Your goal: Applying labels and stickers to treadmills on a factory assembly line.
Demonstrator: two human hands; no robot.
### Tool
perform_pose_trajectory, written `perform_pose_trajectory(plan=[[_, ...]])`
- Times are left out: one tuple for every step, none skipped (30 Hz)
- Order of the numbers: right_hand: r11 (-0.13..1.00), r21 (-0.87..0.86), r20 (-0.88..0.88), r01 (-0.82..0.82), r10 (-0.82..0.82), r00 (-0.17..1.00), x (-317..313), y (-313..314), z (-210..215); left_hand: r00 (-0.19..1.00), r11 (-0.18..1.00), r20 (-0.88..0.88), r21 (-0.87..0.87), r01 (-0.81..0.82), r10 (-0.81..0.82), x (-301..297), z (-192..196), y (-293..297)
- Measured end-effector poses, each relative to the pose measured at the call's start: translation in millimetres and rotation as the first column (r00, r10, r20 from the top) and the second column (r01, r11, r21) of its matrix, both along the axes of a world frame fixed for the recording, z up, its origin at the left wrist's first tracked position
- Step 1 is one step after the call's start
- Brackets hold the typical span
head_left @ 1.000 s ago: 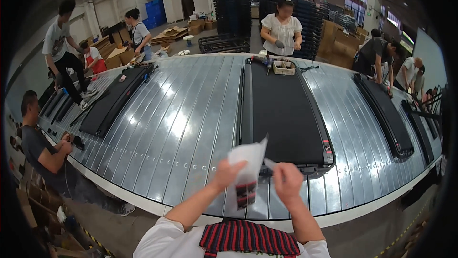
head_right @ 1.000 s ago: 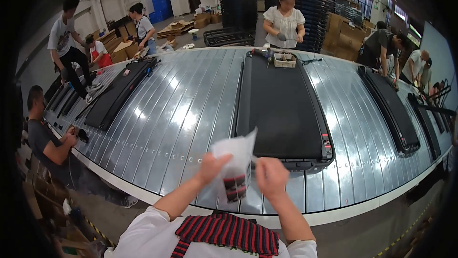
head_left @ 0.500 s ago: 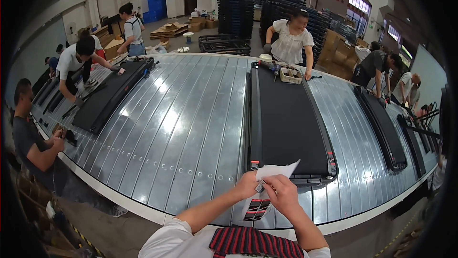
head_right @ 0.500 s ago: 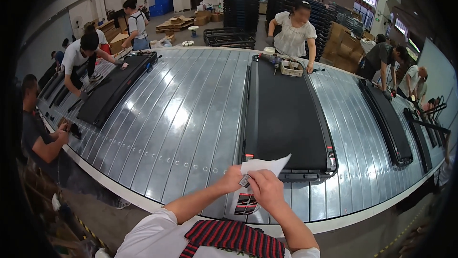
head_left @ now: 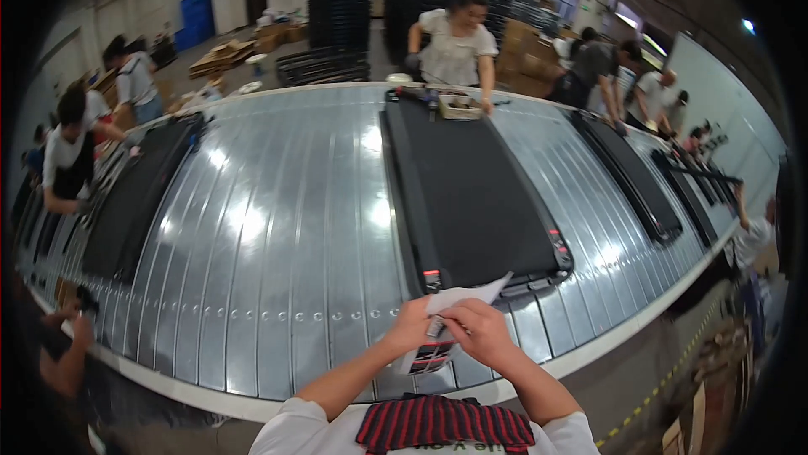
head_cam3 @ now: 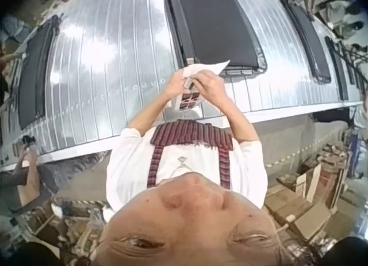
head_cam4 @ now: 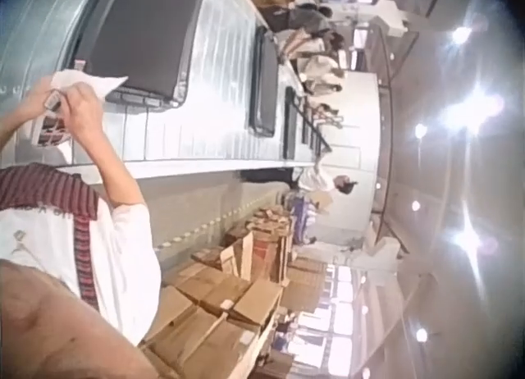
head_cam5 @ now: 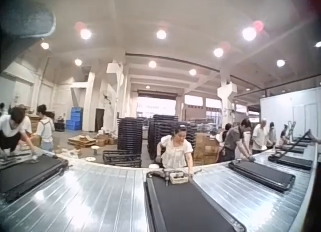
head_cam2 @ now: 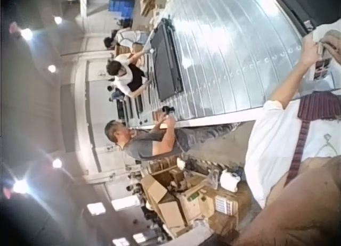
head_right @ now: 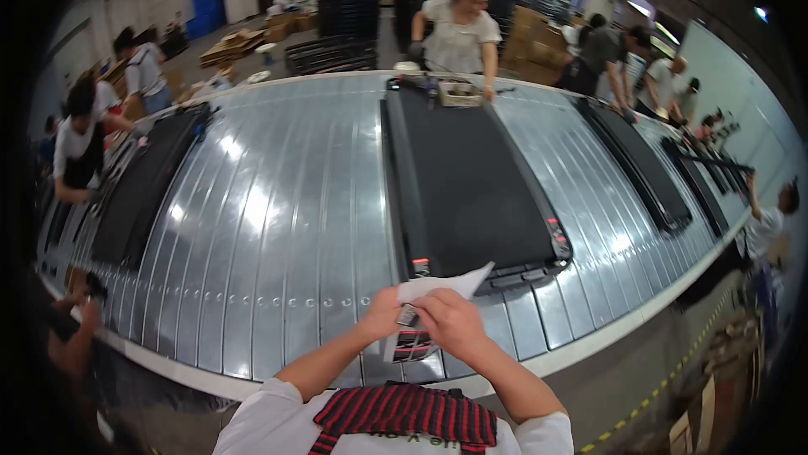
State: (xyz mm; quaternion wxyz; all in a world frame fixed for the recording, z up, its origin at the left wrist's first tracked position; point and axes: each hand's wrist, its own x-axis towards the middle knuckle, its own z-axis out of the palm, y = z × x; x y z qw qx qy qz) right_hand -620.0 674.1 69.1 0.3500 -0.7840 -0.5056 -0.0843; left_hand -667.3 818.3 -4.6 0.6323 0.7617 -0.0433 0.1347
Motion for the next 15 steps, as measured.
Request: perform_pose_trajectory(plan=[[1.0, 0.011, 0.016, 0.002, -0.003, 1.0, -0.7, 0.5, -1.2, 0.999, 0.999, -0.012, 0.032, -0.033, 0.033, -1.2, 1.1, 2.9], [1.0, 0.007, 0.024, -0.003, 0.003, 1.0, -1.7, 1.7, -0.9, 1.0, 0.999, -0.006, 0.033, 0.002, -0.001, -2.6, 0.0, 5.0], [1.0, 0.003, 0.031, -0.012, 0.011, 0.999, -2.6, 2.6, -0.6, 1.0, 0.995, 0.024, 0.096, -0.018, 0.016, -4.9, -2.1, 6.3], [1.0, 0.006, 0.036, 0.017, -0.017, 0.999, -2.0, 2.7, -0.5, 0.998, 0.986, 0.058, 0.158, -0.043, 0.034, -5.2, -2.5, 7.6], [1.0, -0.003, 0.042, -0.017, 0.017, 0.999, -1.8, 2.7, -1.6, 0.998, 0.987, 0.06, 0.162, -0.02, 0.01, -7.4, 1.5, 8.0], [0.999, -0.016, 0.048, -0.047, 0.048, 0.998, -1.5, 0.3, -3.4, 1.0, 0.977, 0.015, 0.213, -0.024, 0.021, -9.7, 8.1, 5.4], [1.0, -0.014, 0.051, -0.021, 0.022, 0.998, -2.1, -1.9, -6.6, 0.999, 0.964, -0.027, 0.266, -0.027, 0.035, -9.8, 11.6, 4.5], [0.999, -0.01, 0.04, -0.049, 0.05, 0.998, -2.9, -1.8, -9.1, 0.996, 0.962, 0.085, 0.274, -0.011, -0.013, -10.7, -0.2, 7.5], [0.998, -0.008, 0.027, -0.069, 0.069, 0.997, -2.2, -3.9, -11.5, 0.996, 0.961, 0.089, 0.278, 0.006, -0.031, -12.1, -1.6, 5.2], [0.997, -0.035, 0.035, -0.072, 0.073, 0.997, -1.0, -7.1, -12.5, 0.995, 0.955, 0.099, 0.297, -0.016, -0.014, -13.2, 0.3, 1.7], [0.998, -0.029, 0.036, -0.059, 0.061, 0.998, -2.2, -9.1, -13.0, 0.994, 0.948, 0.107, 0.316, -0.042, 0.009, -17.0, 1.4, -0.5], [0.997, -0.037, 0.019, -0.069, 0.07, 0.997, -3.2, -11.7, -12.2, 0.998, 0.942, 0.06, 0.33, -0.055, 0.037, -18.7, 1.7, -3.3], [0.996, -0.044, 0.002, -0.079, 0.08, 0.997, -3.5, -15.3, -11.2, 0.998, 0.941, 0.061, 0.336, -0.044, 0.025, -18.0, 1.2, -6.7], [0.992, -0.075, -0.055, -0.1, 0.096, 0.994, -4.2, -19.0, -10.8, 0.998, 0.937, 0.036, 0.343, -0.064, 0.056, -18.0, 1.5, -9.8], [0.993, -0.068, -0.055, -0.092, 0.089, 0.995, -3.4, -22.0, -13.6, 0.996, 0.933, 0.011, 0.351, -0.084, 0.086, -16.5, 3.4, -13.4]])
